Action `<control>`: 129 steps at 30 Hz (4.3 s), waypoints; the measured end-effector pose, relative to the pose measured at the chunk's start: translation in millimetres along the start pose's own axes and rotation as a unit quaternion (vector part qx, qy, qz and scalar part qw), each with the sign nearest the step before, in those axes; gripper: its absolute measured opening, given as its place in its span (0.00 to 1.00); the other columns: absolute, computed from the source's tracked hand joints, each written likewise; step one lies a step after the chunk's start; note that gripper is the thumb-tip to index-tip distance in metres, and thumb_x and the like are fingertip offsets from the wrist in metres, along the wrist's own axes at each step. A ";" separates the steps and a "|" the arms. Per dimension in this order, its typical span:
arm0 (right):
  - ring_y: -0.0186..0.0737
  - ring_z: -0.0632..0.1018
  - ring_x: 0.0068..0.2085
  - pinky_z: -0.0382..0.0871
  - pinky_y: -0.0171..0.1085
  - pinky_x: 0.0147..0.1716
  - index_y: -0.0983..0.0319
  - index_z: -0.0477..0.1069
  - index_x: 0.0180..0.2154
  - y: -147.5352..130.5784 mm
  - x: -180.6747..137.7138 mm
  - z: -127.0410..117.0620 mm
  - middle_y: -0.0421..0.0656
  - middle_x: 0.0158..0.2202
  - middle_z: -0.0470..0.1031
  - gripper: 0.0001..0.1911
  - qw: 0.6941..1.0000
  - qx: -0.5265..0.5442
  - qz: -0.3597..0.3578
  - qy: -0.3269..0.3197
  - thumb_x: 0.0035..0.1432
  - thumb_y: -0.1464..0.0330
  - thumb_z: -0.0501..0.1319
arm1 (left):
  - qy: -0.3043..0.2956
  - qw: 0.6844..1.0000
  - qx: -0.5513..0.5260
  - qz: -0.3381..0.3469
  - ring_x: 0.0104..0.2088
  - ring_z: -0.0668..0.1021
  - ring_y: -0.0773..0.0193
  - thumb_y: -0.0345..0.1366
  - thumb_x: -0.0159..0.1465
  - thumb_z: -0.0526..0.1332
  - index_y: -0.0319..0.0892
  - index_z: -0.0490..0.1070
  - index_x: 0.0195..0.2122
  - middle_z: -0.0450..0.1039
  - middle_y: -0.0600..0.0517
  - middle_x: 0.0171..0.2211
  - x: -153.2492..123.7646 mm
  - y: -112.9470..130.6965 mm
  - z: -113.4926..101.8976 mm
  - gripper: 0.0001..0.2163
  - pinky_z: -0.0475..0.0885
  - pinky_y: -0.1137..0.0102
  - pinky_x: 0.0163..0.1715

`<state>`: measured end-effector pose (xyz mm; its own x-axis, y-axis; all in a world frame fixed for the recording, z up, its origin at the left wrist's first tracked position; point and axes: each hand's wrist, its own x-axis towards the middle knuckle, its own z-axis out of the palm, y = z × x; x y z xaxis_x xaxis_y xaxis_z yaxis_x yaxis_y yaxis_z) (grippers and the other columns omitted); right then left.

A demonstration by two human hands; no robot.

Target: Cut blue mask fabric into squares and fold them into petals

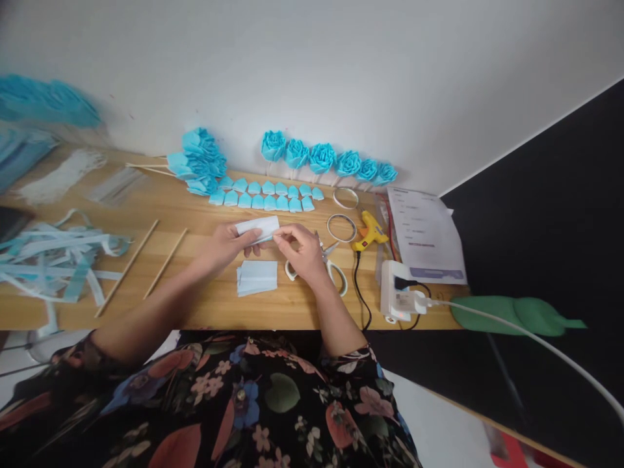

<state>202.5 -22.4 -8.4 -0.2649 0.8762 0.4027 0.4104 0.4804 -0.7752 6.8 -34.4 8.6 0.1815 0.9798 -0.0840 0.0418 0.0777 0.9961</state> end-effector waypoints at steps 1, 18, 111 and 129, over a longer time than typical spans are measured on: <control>0.37 0.78 0.35 0.74 0.38 0.40 0.57 0.76 0.37 -0.4 0.2 0.3 0.40 0.35 0.80 0.06 1.000 -0.001 0.004 0.006 0.62 0.64 0.62 | -0.003 1.000 0.002 0.000 0.21 0.71 0.68 0.45 0.60 0.62 0.37 0.73 0.27 0.73 0.50 0.21 0.1 0.1 -0.1 0.15 0.65 0.72 0.23; 0.38 0.78 0.38 0.76 0.38 0.38 0.54 0.64 0.60 6.8 1.8 4.5 0.42 0.39 0.76 0.27 0.986 0.132 0.079 -0.058 0.60 0.59 0.63 | 0.055 0.998 0.023 0.013 0.31 0.74 0.66 0.36 0.56 0.64 0.38 0.73 0.43 0.75 0.53 0.30 0.1 -3.4 3.9 0.14 0.67 0.72 0.31; 0.41 0.79 0.40 0.77 0.41 0.42 0.54 0.65 0.59 11.7 2.2 13.0 0.42 0.41 0.79 0.29 0.975 0.195 0.099 -0.034 0.58 0.56 0.66 | 0.034 0.999 -0.040 -0.015 0.25 0.68 0.69 0.42 0.55 0.66 0.41 0.73 0.27 0.70 0.56 0.24 0.7 -9.8 10.5 0.10 0.63 0.73 0.28; 0.38 0.77 0.36 0.74 0.38 0.38 0.58 0.76 0.44 7.5 2.3 7.3 0.39 0.36 0.78 0.20 0.972 0.186 0.136 -0.046 0.52 0.54 0.69 | -0.011 1.000 0.022 -0.013 0.22 0.69 0.69 0.41 0.59 0.63 0.41 0.74 0.24 0.71 0.55 0.20 -3.2 -6.9 10.6 0.11 0.63 0.73 0.23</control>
<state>198.6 -17.1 -16.8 -0.2750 0.9530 0.1269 0.1368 0.1694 -0.9760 16.4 -40.0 1.7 0.2021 0.9730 -0.1119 0.0895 0.0955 0.9914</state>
